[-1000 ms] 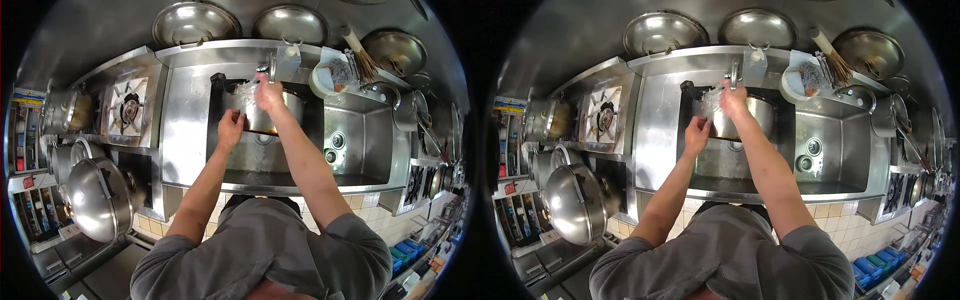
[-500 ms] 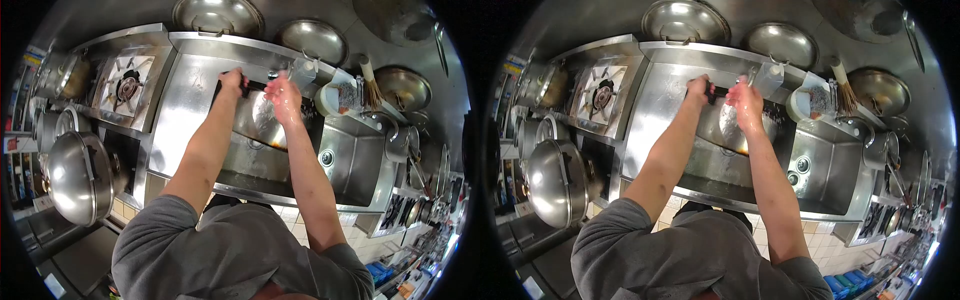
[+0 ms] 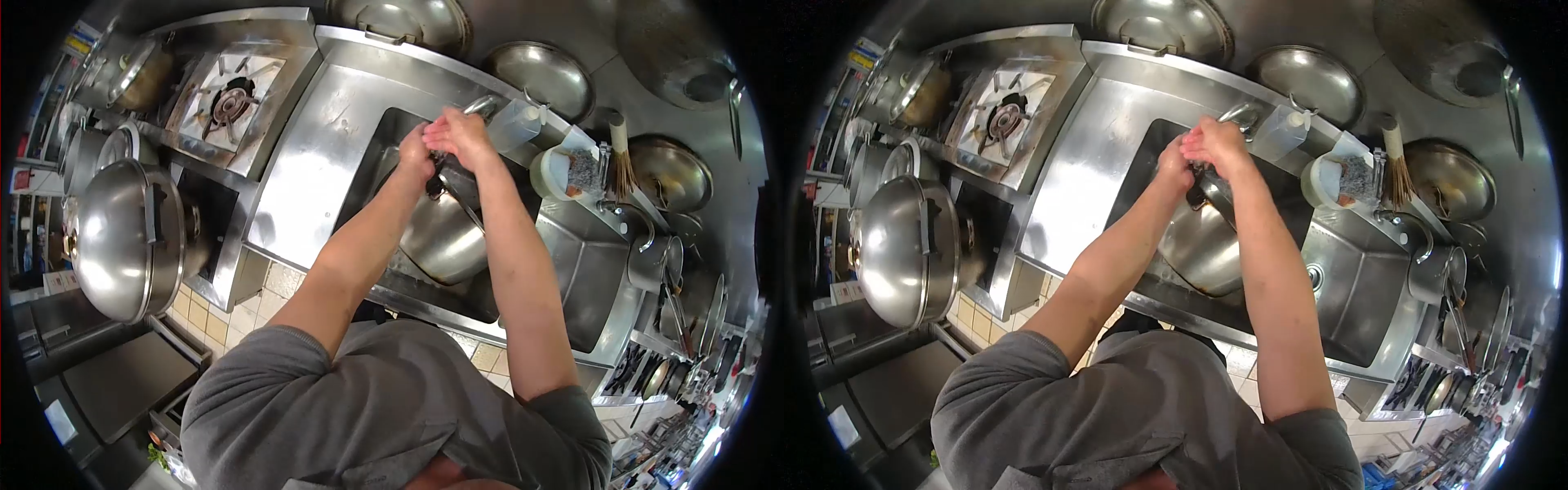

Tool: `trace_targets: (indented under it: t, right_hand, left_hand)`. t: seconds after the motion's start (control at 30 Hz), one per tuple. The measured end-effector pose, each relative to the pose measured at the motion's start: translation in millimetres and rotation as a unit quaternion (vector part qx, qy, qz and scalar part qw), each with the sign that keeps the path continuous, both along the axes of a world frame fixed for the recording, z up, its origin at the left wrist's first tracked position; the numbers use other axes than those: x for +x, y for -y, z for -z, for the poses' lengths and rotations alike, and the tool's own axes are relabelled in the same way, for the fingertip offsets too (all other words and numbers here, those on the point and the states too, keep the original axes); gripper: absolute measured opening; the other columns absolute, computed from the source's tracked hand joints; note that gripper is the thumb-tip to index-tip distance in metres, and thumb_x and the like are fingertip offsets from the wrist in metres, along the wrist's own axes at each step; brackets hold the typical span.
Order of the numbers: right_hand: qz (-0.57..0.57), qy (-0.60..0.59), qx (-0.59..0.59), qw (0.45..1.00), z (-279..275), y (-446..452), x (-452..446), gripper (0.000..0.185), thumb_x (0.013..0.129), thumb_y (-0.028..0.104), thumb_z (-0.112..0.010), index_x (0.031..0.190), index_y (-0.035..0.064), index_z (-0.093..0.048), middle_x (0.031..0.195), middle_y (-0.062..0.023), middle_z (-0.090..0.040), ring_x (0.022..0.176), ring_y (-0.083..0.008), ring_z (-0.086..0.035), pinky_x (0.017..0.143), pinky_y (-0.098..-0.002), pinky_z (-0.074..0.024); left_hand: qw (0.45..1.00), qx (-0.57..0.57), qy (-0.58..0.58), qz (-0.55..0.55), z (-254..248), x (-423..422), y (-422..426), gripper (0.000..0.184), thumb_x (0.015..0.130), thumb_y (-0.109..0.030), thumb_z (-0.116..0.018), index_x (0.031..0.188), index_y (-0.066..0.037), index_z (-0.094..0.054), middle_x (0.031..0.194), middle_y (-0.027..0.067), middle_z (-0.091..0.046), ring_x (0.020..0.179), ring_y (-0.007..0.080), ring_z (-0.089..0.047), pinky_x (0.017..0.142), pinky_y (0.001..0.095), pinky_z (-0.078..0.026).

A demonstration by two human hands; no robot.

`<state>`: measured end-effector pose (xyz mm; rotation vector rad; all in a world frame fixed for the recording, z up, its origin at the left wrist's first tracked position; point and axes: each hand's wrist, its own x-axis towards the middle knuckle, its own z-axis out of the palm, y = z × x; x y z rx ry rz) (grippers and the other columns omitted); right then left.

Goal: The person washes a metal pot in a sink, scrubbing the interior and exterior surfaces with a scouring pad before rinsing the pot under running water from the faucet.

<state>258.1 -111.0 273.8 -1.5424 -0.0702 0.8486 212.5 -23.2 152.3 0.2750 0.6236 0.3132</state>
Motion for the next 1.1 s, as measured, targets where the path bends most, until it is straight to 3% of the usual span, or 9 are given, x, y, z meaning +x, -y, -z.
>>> trace_targets:
  t: [0.07,0.4,0.53,0.7,0.77,0.9,1.0,1.07,1.1]
  right_hand:
    - [-0.023,-0.041,0.03,0.998,0.4,-1.3,7.8,0.035,0.102,0.025,-0.056,0.098,-0.0092,-0.063,0.091,-0.024,-0.073,0.074,-0.0302,-0.075,0.068,-0.0377,-0.0653]
    - [0.031,-0.085,0.119,0.989,16.6,68.5,-0.3,0.034,0.104,0.031,-0.062,0.095,-0.0021,-0.065,0.089,-0.0188,-0.073,0.073,-0.0289,-0.073,0.062,-0.0383,-0.0603]
    - [-0.009,-0.068,0.082,0.994,-2.0,63.5,7.6,0.035,0.103,0.03,-0.063,0.098,-0.0046,-0.066,0.095,-0.022,-0.073,0.083,-0.0308,-0.074,0.072,-0.0388,-0.0622]
    - [-0.042,0.013,-0.034,0.998,24.4,68.2,-1.8,0.037,0.098,0.034,-0.07,0.109,-0.0022,-0.065,0.104,-0.0191,-0.072,0.079,-0.0297,-0.072,0.072,-0.0368,-0.0597]
    - [-0.051,0.122,-0.119,0.984,28.1,67.6,-8.7,0.043,0.094,0.036,-0.075,0.114,-0.0009,-0.067,0.11,-0.0169,-0.071,0.094,-0.0266,-0.068,0.083,-0.0371,-0.0558]
    - [0.037,0.309,-0.231,0.922,56.4,50.5,-38.4,0.054,0.092,0.041,-0.074,0.122,-0.003,-0.068,0.122,-0.0231,-0.07,0.113,-0.0344,-0.067,0.101,-0.0436,-0.0504]
    - [0.003,0.419,-0.473,0.775,40.4,60.7,-67.5,0.058,0.094,0.042,-0.068,0.126,-0.0058,-0.066,0.134,-0.0289,-0.065,0.125,-0.0394,-0.063,0.107,-0.0462,-0.0477]
    - [-0.119,0.199,-0.35,0.908,109.5,81.8,-56.5,0.051,0.096,0.041,-0.064,0.119,-0.0045,-0.069,0.13,-0.0287,-0.067,0.124,-0.0419,-0.063,0.105,-0.0483,-0.0481]
    - [-0.12,0.202,-0.352,0.906,101.4,79.2,-60.8,0.051,0.096,0.041,-0.064,0.119,-0.0045,-0.069,0.13,-0.0287,-0.067,0.124,-0.0419,-0.063,0.105,-0.0483,-0.0481]
  left_hand:
    - [0.992,-0.013,0.122,0.007,-0.2,0.7,9.7,0.019,0.105,-0.016,-0.049,0.102,-0.009,-0.066,0.09,0.0037,-0.07,0.073,0.018,-0.069,0.065,0.0355,-0.061]
    - [0.97,0.195,-0.13,-0.056,-95.6,-77.9,92.9,0.017,0.098,-0.014,-0.059,0.109,-0.004,-0.051,0.081,0.0084,-0.056,0.064,0.0196,-0.06,0.055,0.0346,-0.051]
    - [0.842,0.537,-0.033,-0.026,-50.3,-106.1,188.2,0.033,0.094,-0.003,-0.065,0.12,-0.003,-0.044,0.095,0.0083,-0.054,0.08,0.0166,-0.06,0.072,0.0343,-0.053]
    - [0.824,0.542,0.07,0.151,-51.8,-137.2,227.1,0.045,0.095,-0.01,-0.071,0.129,-0.001,-0.042,0.122,0.0223,-0.056,0.115,0.0334,-0.058,0.095,0.0436,-0.05]
    - [0.711,0.673,0.071,0.19,-43.1,-142.3,234.6,0.054,0.096,-0.017,-0.071,0.14,-0.001,-0.044,0.131,0.0246,-0.056,0.127,0.0355,-0.054,0.104,0.0463,-0.047]
    - [0.692,0.646,0.218,0.239,-22.7,-173.0,249.4,0.034,0.102,-0.022,-0.06,0.128,0.0,-0.058,0.122,0.0249,-0.065,0.122,0.0417,-0.059,0.103,0.0469,-0.047]
    - [0.834,0.347,0.257,0.344,17.3,-178.9,266.9,0.031,0.1,-0.02,-0.064,0.123,0.0,-0.065,0.133,0.0214,-0.065,0.126,0.0383,-0.059,0.107,0.0467,-0.046]
    - [0.656,0.614,0.288,0.33,-24.3,-178.2,235.5,0.038,0.099,-0.023,-0.066,0.13,-0.001,-0.064,0.135,0.0203,-0.065,0.127,0.0353,-0.06,0.108,0.0457,-0.045]
    - [0.657,0.614,0.29,0.327,-11.4,-177.3,238.7,0.038,0.099,-0.023,-0.066,0.13,-0.001,-0.064,0.135,0.0203,-0.065,0.127,0.0353,-0.06,0.108,0.0457,-0.045]
